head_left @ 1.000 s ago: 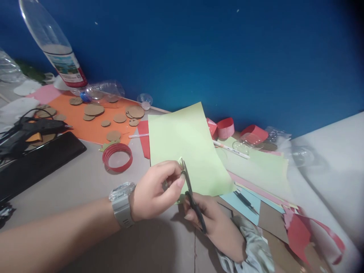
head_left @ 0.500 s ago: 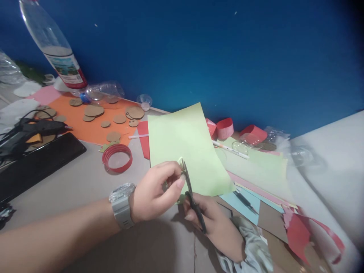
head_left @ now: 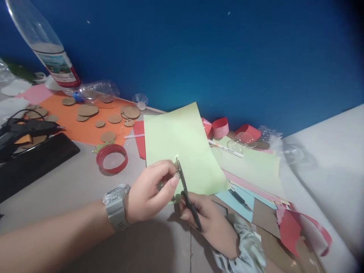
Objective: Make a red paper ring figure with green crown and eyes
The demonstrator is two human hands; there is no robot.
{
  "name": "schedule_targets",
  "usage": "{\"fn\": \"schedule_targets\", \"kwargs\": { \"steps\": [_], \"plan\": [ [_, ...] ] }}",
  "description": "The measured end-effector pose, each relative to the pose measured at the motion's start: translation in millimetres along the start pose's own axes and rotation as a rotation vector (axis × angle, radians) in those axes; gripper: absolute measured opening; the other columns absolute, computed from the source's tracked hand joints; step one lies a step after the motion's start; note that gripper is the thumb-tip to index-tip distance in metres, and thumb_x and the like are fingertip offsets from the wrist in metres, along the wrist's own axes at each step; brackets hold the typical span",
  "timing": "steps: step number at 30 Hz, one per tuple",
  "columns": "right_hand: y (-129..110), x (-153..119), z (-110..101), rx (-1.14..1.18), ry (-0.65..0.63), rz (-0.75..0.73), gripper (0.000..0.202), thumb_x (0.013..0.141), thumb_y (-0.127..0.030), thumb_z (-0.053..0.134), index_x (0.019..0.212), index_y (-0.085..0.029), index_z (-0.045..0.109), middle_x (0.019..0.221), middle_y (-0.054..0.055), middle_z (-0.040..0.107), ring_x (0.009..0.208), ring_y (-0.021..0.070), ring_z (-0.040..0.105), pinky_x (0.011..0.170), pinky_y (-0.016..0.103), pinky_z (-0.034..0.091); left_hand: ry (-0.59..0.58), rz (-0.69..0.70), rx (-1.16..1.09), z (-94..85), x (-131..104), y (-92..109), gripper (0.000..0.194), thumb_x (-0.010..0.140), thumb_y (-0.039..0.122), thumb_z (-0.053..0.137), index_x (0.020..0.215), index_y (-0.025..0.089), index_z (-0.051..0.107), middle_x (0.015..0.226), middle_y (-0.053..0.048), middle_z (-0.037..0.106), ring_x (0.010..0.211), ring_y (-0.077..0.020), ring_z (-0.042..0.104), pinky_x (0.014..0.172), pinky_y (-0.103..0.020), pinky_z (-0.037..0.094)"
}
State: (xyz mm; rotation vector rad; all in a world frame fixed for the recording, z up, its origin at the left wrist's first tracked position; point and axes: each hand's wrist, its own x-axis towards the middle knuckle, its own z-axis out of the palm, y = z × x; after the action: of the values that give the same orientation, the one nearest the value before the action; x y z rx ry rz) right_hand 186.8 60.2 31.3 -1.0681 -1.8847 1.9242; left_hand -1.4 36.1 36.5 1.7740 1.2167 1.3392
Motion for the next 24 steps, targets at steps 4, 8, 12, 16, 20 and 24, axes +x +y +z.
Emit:
{"fn": "schedule_targets", "kwargs": {
  "steps": [4,8,12,16,20,24],
  "plan": [
    [-0.7,0.0,0.0,0.000,0.001,-0.004,0.058,0.077,-0.074,0.061,0.067,-0.018,0.048,0.060,-0.005,0.040,0.058,0.0121,0.034,0.055,0.027,0.027,-0.005,0.003,-0.005,0.8,0.2,-0.1,0.020,0.092,0.014,0.042,0.074,0.021,0.038,0.068,0.003,0.043,0.059,-0.0123,0.040,0.056,-0.024,0.037],
    [-1.4,0.6,0.0,-0.001,-0.003,-0.020,0.058,0.078,-0.074,0.059,0.066,-0.019,0.047,0.060,-0.005,0.040,0.058,0.0123,0.034,0.055,0.028,0.027,-0.003,0.003,-0.001,1.5,-0.1,-0.2,0.020,0.093,0.014,0.042,0.074,0.021,0.038,0.068,0.003,0.043,0.059,-0.0124,0.040,0.056,-0.025,0.036],
    [-1.1,0.7,0.2,0.011,-0.009,-0.015,0.060,0.077,-0.076,0.060,0.067,-0.018,0.048,0.059,-0.005,0.039,0.058,0.0124,0.034,0.054,0.028,0.026,0.004,-0.005,-0.005,1.3,-0.7,-0.4,0.019,0.093,0.015,0.043,0.075,0.021,0.038,0.068,0.003,0.043,0.059,-0.0122,0.039,0.055,-0.025,0.036],
    [-0.7,0.1,0.8,0.033,-0.004,0.000,0.060,0.076,-0.077,0.060,0.067,-0.018,0.048,0.059,-0.005,0.039,0.057,0.0119,0.033,0.054,0.027,0.027,-0.002,-0.015,-0.009,0.9,-1.2,0.2,0.021,0.094,0.016,0.043,0.074,0.021,0.039,0.067,0.004,0.042,0.057,-0.0119,0.039,0.054,-0.024,0.035],
    [-0.3,0.1,0.4,0.034,-0.014,-0.006,0.058,0.077,-0.075,0.060,0.067,-0.018,0.048,0.059,-0.006,0.039,0.057,0.0116,0.033,0.053,0.027,0.026,-0.001,-0.024,-0.010,1.6,-0.6,0.7,0.022,0.094,0.016,0.043,0.073,0.021,0.038,0.066,0.004,0.042,0.057,-0.0116,0.038,0.054,-0.024,0.035],
    [-0.4,0.2,0.0,0.034,-0.012,-0.001,0.056,0.079,-0.072,0.060,0.068,-0.018,0.048,0.059,-0.006,0.038,0.056,0.0114,0.032,0.052,0.027,0.026,0.004,-0.026,-0.007,2.7,0.3,0.6,0.022,0.094,0.015,0.043,0.073,0.021,0.038,0.066,0.004,0.042,0.057,-0.0117,0.038,0.054,-0.024,0.035]
  ]
}}
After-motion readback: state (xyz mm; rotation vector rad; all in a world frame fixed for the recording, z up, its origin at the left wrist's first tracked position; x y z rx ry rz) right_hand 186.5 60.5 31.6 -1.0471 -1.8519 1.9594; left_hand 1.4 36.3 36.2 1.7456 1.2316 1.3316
